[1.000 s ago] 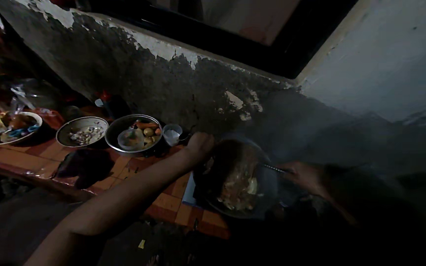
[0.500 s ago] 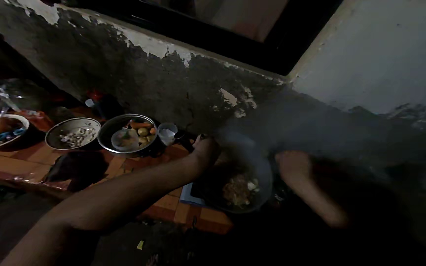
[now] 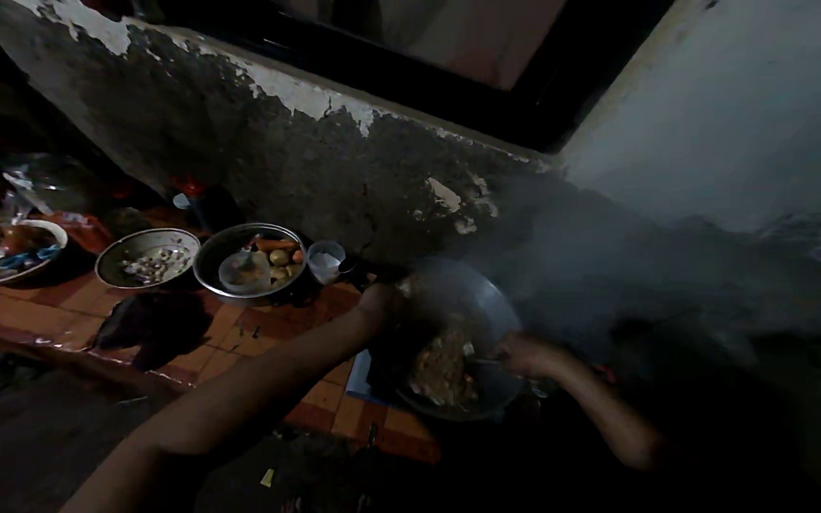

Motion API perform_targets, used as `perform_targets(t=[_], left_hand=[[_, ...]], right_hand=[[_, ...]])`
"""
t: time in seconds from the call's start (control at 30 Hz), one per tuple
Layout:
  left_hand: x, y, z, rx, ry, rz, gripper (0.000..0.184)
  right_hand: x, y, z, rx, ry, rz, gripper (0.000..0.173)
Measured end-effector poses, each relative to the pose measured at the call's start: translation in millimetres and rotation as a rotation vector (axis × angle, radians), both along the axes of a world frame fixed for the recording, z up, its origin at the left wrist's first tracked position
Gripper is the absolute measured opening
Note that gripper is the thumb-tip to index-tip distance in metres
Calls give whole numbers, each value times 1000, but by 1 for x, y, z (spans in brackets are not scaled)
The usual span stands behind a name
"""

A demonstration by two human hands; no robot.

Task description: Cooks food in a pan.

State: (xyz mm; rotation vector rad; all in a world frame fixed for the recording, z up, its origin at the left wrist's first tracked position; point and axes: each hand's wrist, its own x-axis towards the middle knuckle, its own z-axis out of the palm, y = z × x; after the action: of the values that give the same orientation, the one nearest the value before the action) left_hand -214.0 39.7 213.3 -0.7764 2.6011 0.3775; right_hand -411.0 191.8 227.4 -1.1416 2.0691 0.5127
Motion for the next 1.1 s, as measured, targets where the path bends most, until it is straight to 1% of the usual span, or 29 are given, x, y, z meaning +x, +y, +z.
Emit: perform_targets(t=[0.1,0.17,0.27,0.43,0.53,0.6,0.7,0.8,0.9,0.97,1.0,1.03,1.07,1.1], left_hand=[[4,-1,-4,-11,11,43,32],[8,-3,-3,-27,18,70,32],[11,-7,-1,-58,68,81,31],[15,-3,17,-120,179,74,23],[14,-1,30,-173,196,41,15],[14,1,40,-172,182,9,15],[16,4,47,-193,203,-41,16],[20,7,51,-253,219,-77,15],[23,14,63,-286,159,-88,13],[19,18,66,-287,73,-93,15],[17,18,62,-287,60,-98,16],[12,16,54,-267,58,-95,17],[7,13,46,-222,61,-76,20],[1,11,38,-160,61,-39,25]], right_hand=[[-11,11,-21,-155,-109,-99,34],[-12,18,-17,-202,-143,-118,35],[-12,26,2,-212,-120,-152,35],[-13,33,33,-271,-5,-100,36],[-10,35,46,-306,104,-91,36],[-6,36,54,-308,184,-58,37],[-1,44,57,-386,311,5,35],[12,50,59,-469,400,3,35],[20,60,61,-635,499,89,29],[24,60,65,-688,592,123,19],[26,55,65,-684,631,94,15],[30,48,65,-657,670,55,15],[34,37,64,-569,694,-9,18],[38,24,61,-429,720,-25,19]])
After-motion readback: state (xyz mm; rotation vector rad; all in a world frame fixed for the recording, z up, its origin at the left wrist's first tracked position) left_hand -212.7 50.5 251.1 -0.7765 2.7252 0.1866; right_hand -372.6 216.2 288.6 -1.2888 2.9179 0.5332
